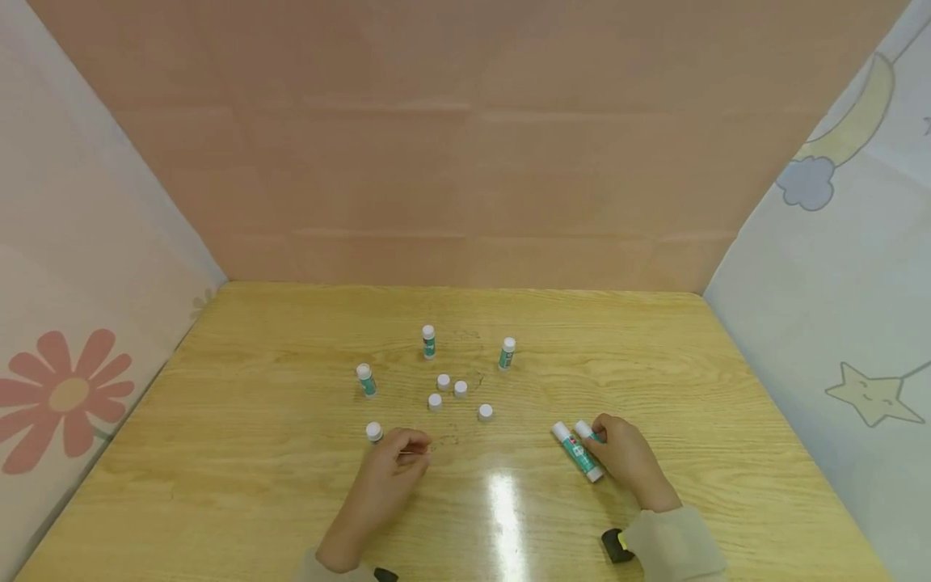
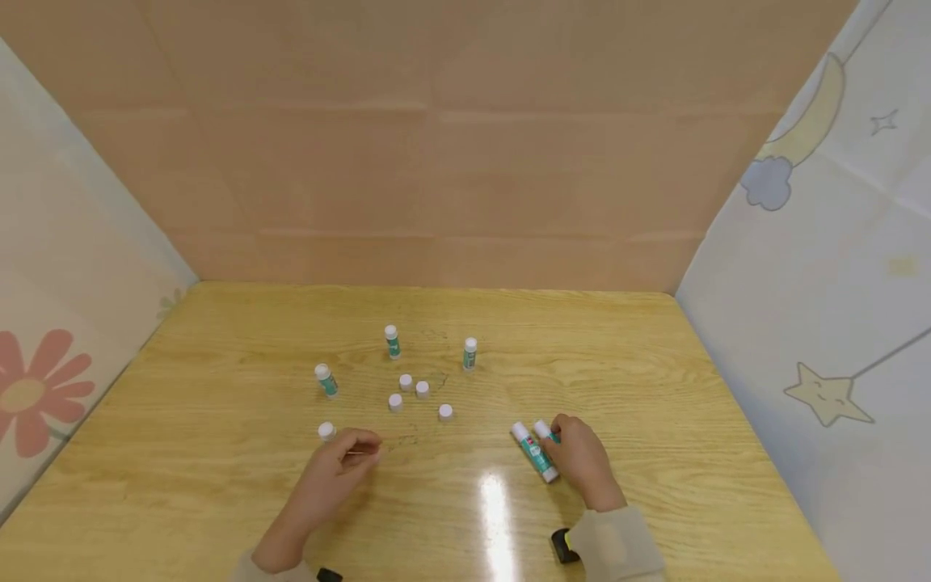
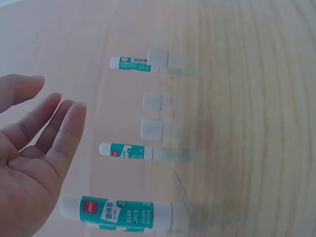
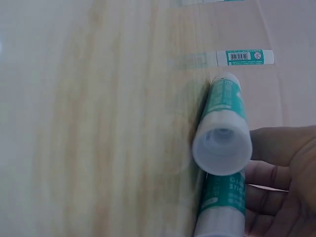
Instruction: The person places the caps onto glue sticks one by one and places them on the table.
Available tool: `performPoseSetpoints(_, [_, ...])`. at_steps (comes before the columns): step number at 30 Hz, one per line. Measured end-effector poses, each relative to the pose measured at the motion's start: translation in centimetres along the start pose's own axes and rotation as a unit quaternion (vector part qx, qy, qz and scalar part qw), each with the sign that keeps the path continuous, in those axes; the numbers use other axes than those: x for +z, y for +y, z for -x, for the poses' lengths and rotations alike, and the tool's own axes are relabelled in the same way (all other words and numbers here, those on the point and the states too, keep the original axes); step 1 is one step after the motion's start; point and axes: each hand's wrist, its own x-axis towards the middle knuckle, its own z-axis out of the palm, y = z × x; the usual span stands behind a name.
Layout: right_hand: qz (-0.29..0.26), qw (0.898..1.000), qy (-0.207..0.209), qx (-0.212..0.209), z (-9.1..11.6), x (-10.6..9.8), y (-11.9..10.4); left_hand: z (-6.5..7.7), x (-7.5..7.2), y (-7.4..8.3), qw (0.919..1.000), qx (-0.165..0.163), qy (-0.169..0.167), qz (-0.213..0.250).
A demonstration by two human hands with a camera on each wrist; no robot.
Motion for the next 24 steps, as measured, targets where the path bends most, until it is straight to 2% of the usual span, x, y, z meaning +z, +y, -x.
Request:
performPoseSetpoints(11, [-0.002,1.0,-0.009,0.007,0.0,0.0,-0.1,0.5,-0.9,0.0,0.9994,0.001,0.034,0.0])
performPoseSetpoints(24, [-0.006,1.0,-0.008,-0.001,0.2,-0.1,0.0,1.3,-1.7,0.1,0.9978,-0.03,0.058,0.008])
